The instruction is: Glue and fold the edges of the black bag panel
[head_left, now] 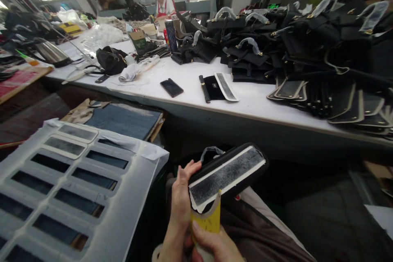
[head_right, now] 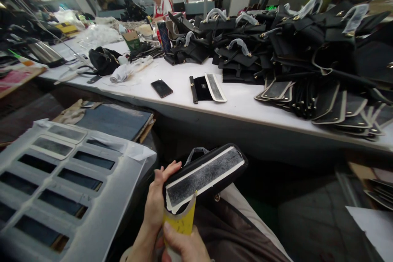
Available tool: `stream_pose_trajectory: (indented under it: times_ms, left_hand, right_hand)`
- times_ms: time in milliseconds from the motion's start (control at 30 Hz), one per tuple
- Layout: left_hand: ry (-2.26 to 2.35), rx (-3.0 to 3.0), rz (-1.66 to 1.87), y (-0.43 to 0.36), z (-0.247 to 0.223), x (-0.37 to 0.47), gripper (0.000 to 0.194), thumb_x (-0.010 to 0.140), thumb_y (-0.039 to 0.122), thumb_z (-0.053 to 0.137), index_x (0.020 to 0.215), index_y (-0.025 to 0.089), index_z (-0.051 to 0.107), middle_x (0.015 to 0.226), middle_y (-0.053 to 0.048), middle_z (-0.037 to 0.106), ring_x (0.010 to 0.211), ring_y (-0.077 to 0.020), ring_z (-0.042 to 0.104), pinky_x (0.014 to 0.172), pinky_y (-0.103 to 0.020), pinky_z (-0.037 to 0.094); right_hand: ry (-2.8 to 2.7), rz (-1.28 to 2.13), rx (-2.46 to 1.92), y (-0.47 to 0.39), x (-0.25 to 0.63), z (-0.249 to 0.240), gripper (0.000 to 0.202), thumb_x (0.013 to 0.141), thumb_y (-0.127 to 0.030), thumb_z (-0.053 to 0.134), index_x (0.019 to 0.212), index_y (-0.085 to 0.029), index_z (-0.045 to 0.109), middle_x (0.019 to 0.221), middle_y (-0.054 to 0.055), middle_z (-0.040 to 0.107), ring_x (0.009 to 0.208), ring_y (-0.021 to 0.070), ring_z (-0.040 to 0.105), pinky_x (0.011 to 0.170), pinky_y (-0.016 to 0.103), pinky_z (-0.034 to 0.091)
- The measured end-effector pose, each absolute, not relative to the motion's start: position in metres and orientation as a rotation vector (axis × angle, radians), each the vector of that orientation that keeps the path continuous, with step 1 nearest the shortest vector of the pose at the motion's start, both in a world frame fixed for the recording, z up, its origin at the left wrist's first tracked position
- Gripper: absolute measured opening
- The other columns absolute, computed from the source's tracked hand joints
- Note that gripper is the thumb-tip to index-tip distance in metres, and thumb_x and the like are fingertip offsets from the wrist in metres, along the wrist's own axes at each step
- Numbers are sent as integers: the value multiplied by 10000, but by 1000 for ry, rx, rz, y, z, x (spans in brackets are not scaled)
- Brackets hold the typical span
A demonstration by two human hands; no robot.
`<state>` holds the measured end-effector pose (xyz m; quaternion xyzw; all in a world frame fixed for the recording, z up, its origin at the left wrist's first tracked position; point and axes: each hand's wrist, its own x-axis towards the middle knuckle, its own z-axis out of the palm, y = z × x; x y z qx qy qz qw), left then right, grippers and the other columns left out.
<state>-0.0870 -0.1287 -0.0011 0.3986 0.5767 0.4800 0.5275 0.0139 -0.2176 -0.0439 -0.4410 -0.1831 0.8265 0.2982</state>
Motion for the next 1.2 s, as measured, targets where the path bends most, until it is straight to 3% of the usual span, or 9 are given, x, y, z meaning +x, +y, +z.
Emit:
stream_pose_trajectory:
  times_ms: [100,200,433,633,867,967,1200]
  left_hand:
    - [1404,1177,1027,-122,-1,-86,609,997,598,278,1003,258,784,1159,-54,742,1266,-259,569,1240,-457,41]
    - [1448,1233,1030,-122,-4,-85,584,1010,568,270,1004,283,780,1128,-34,754,1239,-250,592,1236,-463,31]
    - [1524,1204,1021,-127,-1,-81,607,1006,564,269,971,260,793,1076,-49,768,1111,-264,664,1228,-484,133]
    - [1565,1022,992,-126,3,-76,631,965,638,312,946,235,798,1075,-79,765,1179,-311,620,1117,-481,379]
    - [1638,1073,995,-125,4,-73,615,985,601,296,921,260,803,1044,-60,775,1140,-296,647,1183,-500,255]
    - [1692,1088,984,-125,6,-72,617,973,623,317,901,254,806,1018,-66,780,1121,-305,659,1165,-504,292]
    - [1808,1188,991,-121,7,-64,589,992,567,336,830,238,797,916,-62,790,1022,-277,701,1075,-439,418]
  right_hand:
    - [-491,2218,-1137,-216,14,-44,630,687,-789,651,703,-161,701,453,-13,462,408,99,372,474,255,277]
    - [-501,2249,-1115,-215,17,-44,620,694,-777,660,692,-159,703,459,-12,461,412,97,371,476,253,285]
    - [-573,2331,-1090,-209,32,-43,630,705,-765,673,701,-137,718,488,3,481,433,93,392,496,256,319]
    - [-613,2376,-1064,-204,38,-43,630,708,-764,667,683,-137,718,498,10,484,445,102,405,497,263,342]
    - [-660,2393,-1055,-202,42,-48,631,714,-772,646,677,-145,712,539,25,517,474,117,430,506,281,377]
    - [-699,2365,-1041,-201,44,-50,614,696,-763,672,701,-151,724,587,36,553,518,133,465,548,300,411]
    - [-689,2375,-1002,-200,42,-59,647,721,-785,624,691,-146,722,480,15,508,434,123,439,490,288,386]
